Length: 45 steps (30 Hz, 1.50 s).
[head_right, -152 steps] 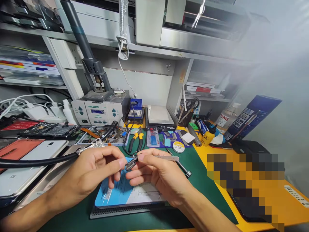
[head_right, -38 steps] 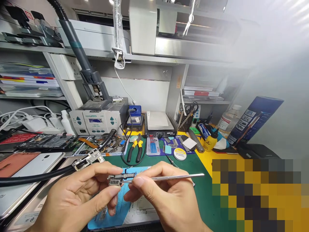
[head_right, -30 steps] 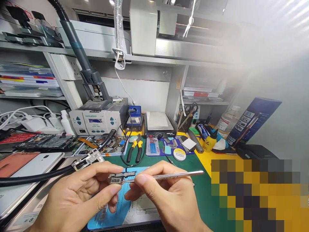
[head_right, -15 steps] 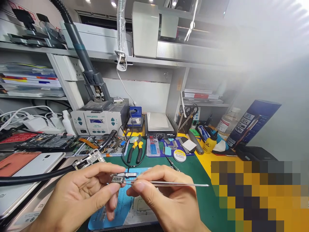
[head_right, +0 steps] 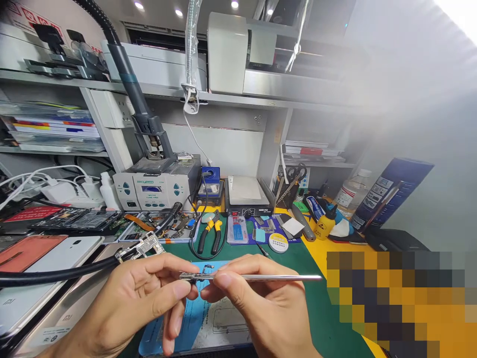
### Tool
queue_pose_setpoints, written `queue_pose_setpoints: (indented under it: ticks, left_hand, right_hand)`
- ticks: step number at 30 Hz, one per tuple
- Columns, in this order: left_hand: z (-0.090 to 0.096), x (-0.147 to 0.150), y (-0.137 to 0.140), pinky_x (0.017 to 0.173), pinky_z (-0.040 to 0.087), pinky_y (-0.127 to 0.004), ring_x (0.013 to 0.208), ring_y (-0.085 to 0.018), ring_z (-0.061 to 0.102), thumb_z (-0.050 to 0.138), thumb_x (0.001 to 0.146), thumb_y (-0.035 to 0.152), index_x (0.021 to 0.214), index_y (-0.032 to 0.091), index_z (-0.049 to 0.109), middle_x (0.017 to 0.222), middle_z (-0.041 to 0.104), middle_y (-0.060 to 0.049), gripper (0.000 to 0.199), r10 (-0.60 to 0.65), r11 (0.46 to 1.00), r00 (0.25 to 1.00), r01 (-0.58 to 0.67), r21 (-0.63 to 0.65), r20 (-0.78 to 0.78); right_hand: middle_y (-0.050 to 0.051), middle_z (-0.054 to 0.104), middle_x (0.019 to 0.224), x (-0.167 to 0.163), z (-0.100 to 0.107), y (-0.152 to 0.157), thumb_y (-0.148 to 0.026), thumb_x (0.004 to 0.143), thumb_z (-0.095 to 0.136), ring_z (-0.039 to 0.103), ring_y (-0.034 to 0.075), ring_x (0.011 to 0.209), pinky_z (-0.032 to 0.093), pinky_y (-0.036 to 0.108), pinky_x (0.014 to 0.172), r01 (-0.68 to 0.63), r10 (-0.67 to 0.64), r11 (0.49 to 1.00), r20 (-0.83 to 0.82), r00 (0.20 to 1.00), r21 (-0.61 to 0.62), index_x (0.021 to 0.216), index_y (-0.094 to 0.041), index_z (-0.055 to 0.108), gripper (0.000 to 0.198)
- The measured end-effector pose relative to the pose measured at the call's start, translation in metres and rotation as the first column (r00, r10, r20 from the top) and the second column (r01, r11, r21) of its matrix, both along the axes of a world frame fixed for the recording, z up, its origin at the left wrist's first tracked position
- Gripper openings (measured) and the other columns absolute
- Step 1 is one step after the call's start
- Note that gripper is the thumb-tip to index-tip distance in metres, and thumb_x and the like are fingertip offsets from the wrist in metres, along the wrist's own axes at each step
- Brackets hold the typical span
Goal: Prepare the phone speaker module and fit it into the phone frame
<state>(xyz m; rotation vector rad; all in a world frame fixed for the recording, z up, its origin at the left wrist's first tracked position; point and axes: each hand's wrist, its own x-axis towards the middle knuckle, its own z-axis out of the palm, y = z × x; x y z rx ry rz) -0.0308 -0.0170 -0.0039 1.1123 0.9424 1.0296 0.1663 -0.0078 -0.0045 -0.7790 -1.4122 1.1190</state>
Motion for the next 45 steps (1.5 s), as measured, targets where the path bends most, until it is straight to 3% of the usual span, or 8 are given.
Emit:
queue_pose_setpoints:
  ticks: [4, 10, 17, 25, 34, 42, 45]
  left_hand:
    - [0.004, 0.003, -0.002, 0.045, 0.048, -0.02, 0.04, -0.011, 0.06, 0.079, 0.076, 0.039, 0.092, 0.016, 0.071, 0.05, 0.069, 0.0, 0.029, 0.046, 0.999, 0.998, -0.046, -0.003, -0.037]
    - [-0.001, 0.004, -0.003, 0.045, 0.051, -0.021, 0.043, -0.011, 0.059, 0.078, 0.075, 0.033, 0.095, 0.016, 0.069, 0.054, 0.066, 0.002, 0.028, 0.103, 0.995, 0.992, -0.102, 0.018, -0.079]
    - [-0.009, 0.002, -0.005, 0.047, 0.055, -0.024, 0.05, -0.014, 0.065, 0.07, 0.082, 0.028, 0.095, 0.022, 0.07, 0.076, 0.067, 0.0, 0.015, 0.192, 0.952, 0.968, -0.144, 0.27, -0.159]
    - [-0.016, -0.001, -0.004, 0.061, 0.054, -0.022, 0.064, -0.011, 0.064, 0.064, 0.083, 0.014, 0.095, 0.027, 0.071, 0.08, 0.064, 0.002, 0.019, 0.274, 0.821, 0.946, -0.136, 0.555, -0.174]
    - [-0.02, -0.004, -0.003, 0.056, 0.053, -0.022, 0.059, -0.011, 0.065, 0.062, 0.088, 0.016, 0.101, 0.027, 0.068, 0.082, 0.063, 0.002, 0.018, 0.217, 0.852, 0.955, -0.085, 0.517, -0.201]
    - [-0.019, -0.006, -0.005, 0.062, 0.054, -0.023, 0.068, -0.012, 0.065, 0.064, 0.085, 0.012, 0.102, 0.03, 0.069, 0.084, 0.065, 0.002, 0.025, 0.305, 0.77, 0.924, -0.097, 0.631, -0.23]
    - [-0.021, -0.008, -0.004, 0.059, 0.054, -0.022, 0.065, -0.012, 0.066, 0.063, 0.087, 0.014, 0.102, 0.028, 0.069, 0.083, 0.064, 0.002, 0.022, 0.244, 0.827, 0.943, -0.081, 0.556, -0.227]
  right_hand:
    - [0.002, 0.079, 0.068, 0.001, -0.001, 0.002, -0.03, 0.091, 0.075, 0.077, 0.019, 0.064, 0.064, 0.027, 0.065, -0.011, 0.008, 0.999, -0.079, 0.997, -0.036, 0.081, -0.021, 0.078, 0.014]
    - [0.002, 0.077, 0.07, 0.002, 0.004, 0.0, -0.026, 0.088, 0.078, 0.074, 0.016, 0.055, 0.061, 0.022, 0.052, -0.013, 0.013, 1.0, 0.031, 0.999, -0.002, 0.081, -0.021, 0.08, 0.008]
    - [0.0, 0.077, 0.063, 0.001, 0.004, -0.005, -0.024, 0.088, 0.077, 0.074, 0.019, 0.069, 0.062, 0.024, 0.068, 0.016, -0.042, 0.985, 0.152, 0.988, 0.169, 0.075, -0.027, 0.081, 0.014]
    - [0.0, 0.08, 0.072, -0.002, 0.004, -0.006, -0.012, 0.086, 0.075, 0.075, 0.017, 0.073, 0.06, 0.022, 0.072, -0.009, -0.056, 0.95, 0.2, 0.978, 0.313, 0.08, -0.027, 0.082, 0.017]
    - [0.001, 0.079, 0.069, -0.001, 0.01, -0.004, -0.005, 0.083, 0.074, 0.076, 0.014, 0.071, 0.061, 0.015, 0.071, 0.025, -0.11, 0.901, 0.174, 0.979, 0.434, 0.079, -0.02, 0.081, 0.017]
    - [0.002, 0.081, 0.081, 0.003, 0.009, -0.006, 0.001, 0.08, 0.074, 0.077, 0.014, 0.075, 0.063, 0.016, 0.073, 0.013, -0.112, 0.883, 0.184, 0.976, 0.47, 0.089, -0.021, 0.081, 0.024]
    - [-0.001, 0.082, 0.091, 0.004, 0.006, -0.007, 0.001, 0.079, 0.076, 0.078, 0.014, 0.08, 0.063, 0.017, 0.076, -0.001, -0.095, 0.897, 0.194, 0.976, 0.442, 0.101, -0.026, 0.08, 0.035]
